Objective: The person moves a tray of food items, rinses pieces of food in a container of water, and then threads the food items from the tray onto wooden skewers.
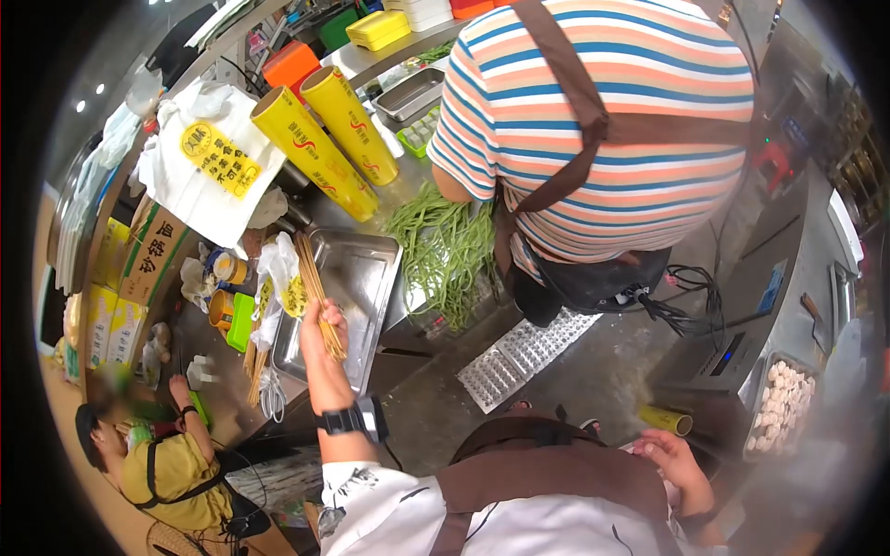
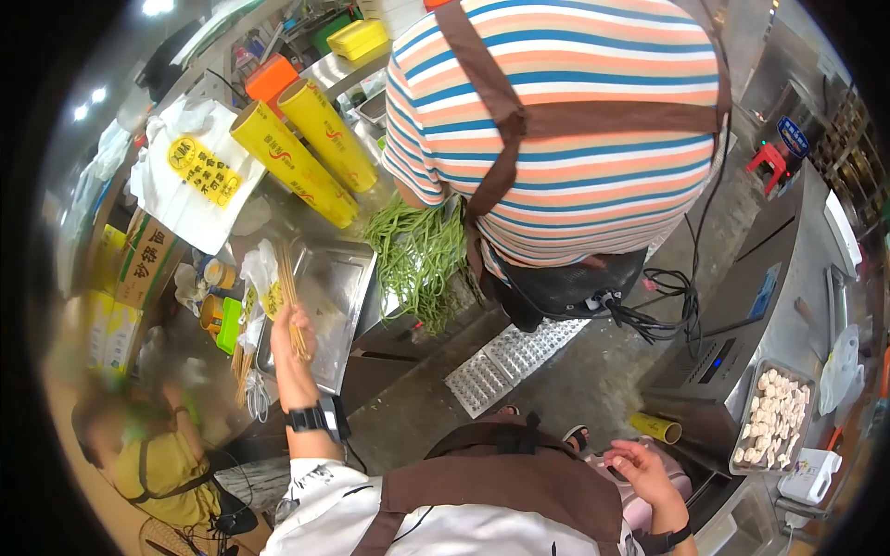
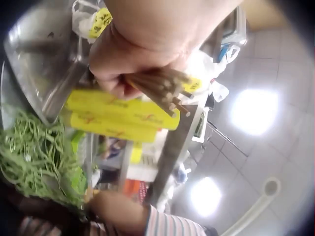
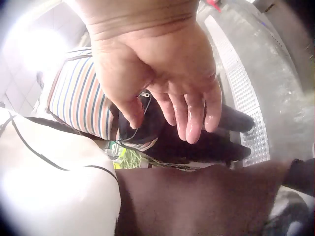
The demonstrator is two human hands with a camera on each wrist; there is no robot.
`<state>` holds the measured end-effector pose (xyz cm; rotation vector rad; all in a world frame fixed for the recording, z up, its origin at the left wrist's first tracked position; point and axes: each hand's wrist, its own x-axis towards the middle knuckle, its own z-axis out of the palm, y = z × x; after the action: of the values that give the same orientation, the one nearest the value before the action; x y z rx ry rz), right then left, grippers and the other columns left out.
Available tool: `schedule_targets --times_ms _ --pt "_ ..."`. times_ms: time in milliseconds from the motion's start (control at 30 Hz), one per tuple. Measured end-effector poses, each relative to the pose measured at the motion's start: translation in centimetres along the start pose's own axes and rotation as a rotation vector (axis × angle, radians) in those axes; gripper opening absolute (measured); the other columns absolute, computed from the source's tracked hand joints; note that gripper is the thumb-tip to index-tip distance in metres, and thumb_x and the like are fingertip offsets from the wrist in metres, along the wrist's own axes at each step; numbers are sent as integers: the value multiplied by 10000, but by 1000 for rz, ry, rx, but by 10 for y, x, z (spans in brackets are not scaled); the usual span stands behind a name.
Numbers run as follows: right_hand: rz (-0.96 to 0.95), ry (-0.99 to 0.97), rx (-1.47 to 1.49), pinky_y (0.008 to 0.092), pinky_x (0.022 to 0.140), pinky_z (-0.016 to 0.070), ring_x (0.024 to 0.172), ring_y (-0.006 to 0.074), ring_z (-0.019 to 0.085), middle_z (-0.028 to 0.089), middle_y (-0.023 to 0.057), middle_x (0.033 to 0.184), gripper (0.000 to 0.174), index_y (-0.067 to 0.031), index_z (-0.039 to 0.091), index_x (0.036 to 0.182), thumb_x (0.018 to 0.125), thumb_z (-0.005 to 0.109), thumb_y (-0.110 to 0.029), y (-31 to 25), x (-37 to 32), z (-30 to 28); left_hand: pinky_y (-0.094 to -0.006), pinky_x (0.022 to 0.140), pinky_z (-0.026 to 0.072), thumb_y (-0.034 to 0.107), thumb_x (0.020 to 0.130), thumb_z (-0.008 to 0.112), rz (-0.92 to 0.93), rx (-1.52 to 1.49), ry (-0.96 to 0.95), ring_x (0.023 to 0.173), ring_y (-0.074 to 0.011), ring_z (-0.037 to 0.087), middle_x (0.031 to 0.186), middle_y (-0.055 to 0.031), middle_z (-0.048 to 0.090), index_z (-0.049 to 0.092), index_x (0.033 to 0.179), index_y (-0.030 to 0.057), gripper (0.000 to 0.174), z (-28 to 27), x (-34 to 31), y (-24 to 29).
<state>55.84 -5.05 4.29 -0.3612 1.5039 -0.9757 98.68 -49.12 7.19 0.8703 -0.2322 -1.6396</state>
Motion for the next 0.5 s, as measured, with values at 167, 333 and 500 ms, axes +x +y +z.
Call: schedule_targets --times_ms 167,333,500 --pt "-40 -97 -103 283 863 460 970 156 582 626 113 1034 359 5 501 1200 861 597 -66 -12 8 -13 -230 632 484 195 922 506 -109 -123 -178 694 -99 510 813 -43 519 498 985 13 192 26 -69 -68" --pt "-99 -143 -248 280 844 454 949 145 578 621 103 1056 389 10 489 1219 861 602 -93 -42 7 -22 -339 855 468 190 913 518 -126 100 -253 870 -176 542 935 -61 551 524 1022 13 208 54 -113 -136" --pt "-162 -215 -266 284 843 452 976 143 563 616 107 1069 416 12 488 1225 853 617 -122 -54 1 -30 -370 860 475 37 861 554 -146 120 -406 926 -186 557 1101 -94 567 514 1052 90 202 54 -161 -191"
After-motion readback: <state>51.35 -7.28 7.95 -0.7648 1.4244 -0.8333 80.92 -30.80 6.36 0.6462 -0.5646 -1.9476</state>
